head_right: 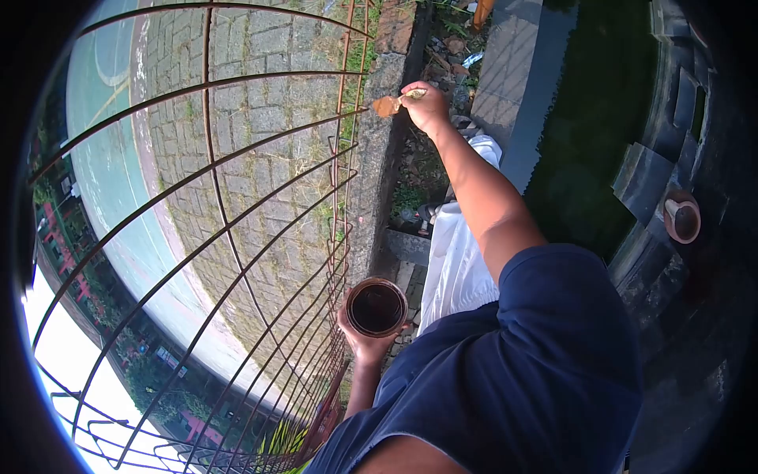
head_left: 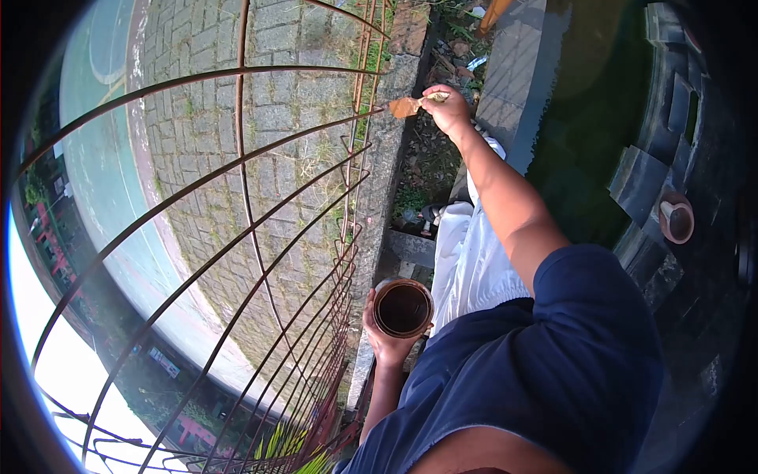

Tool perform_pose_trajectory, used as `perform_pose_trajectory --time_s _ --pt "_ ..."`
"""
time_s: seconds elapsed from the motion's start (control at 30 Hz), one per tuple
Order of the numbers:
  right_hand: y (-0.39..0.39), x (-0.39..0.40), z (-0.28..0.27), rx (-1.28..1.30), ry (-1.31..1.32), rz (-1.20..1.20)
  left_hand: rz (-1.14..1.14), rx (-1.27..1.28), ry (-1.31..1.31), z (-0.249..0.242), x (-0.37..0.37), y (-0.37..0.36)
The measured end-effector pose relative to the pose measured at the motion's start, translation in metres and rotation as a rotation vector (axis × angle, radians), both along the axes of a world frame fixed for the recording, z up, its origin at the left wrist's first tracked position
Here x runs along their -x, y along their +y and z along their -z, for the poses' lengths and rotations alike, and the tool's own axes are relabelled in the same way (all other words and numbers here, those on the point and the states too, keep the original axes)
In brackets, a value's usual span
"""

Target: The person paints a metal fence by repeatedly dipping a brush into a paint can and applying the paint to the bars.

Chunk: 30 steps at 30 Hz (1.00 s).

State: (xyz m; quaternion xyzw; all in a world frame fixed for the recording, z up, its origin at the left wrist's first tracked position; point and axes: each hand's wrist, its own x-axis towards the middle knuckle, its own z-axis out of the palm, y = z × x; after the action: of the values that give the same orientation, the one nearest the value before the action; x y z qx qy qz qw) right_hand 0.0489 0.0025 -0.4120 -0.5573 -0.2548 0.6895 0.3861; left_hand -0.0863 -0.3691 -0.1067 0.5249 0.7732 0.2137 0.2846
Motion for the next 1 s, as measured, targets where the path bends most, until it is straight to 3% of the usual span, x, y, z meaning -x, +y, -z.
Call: perform_pose_trajectory --time_s 0.17,0.2,0.3,0.37,0.5,0.53,0.63,0.7,0.73,0.83,0.9,0.97,1.0 --pt "0.001 0.003 -0.055 0.087 0.336 0.104 0.028 0.011 0.038 -0.003 0.004 -0.005" --pt "0.001 0.006 -0.031 -0.052 0.208 0.028 0.035 0.013 0.040 -0.002 0.004 -0.005" --pt "0.009 0.007 -0.040 -0.313 -0.306 -0.062 0.044 -0.007 0.023 0.003 0.009 -0.005" --pt "0.008 0.007 -0.055 -0.329 -0.127 0.016 -0.007 -0.005 -0.001 0.001 0.006 -0.012" --pt "-0.024 0.006 -0.063 -0.402 -0.343 0.074 -0.066 0.002 0.000 -0.001 0.007 -0.031" --pt "-0.039 0.007 -0.065 -0.370 -0.212 0.137 -0.070 -0.023 0.011 0.000 0.007 -0.034" --pt "-0.081 0.012 -0.076 -0.562 -0.430 -0.145 -0.097 -0.053 0.041 -0.003 0.008 -0.044" --pt "-0.093 0.021 -0.097 -0.781 -0.386 -0.333 -0.128 -0.042 0.035 -0.003 0.009 -0.055" --pt "-0.092 0.034 -0.099 -0.796 -0.375 -0.374 -0.150 -0.028 0.019 -0.001 0.009 -0.063" --pt "-0.078 0.063 -0.080 -0.444 -0.172 -0.270 -0.238 -0.011 -0.069 0.007 0.007 -0.083" --pt "-0.068 0.065 -0.083 -0.553 -0.460 -0.196 -0.207 0.000 -0.029 0.003 0.012 -0.088" --pt "-0.070 0.066 -0.087 -0.722 -0.459 -0.148 -0.163 -0.035 0.010 0.005 0.018 -0.091" --pt "-0.076 0.068 -0.089 -0.677 -0.438 -0.187 -0.143 -0.044 0.027 0.003 0.019 -0.096"
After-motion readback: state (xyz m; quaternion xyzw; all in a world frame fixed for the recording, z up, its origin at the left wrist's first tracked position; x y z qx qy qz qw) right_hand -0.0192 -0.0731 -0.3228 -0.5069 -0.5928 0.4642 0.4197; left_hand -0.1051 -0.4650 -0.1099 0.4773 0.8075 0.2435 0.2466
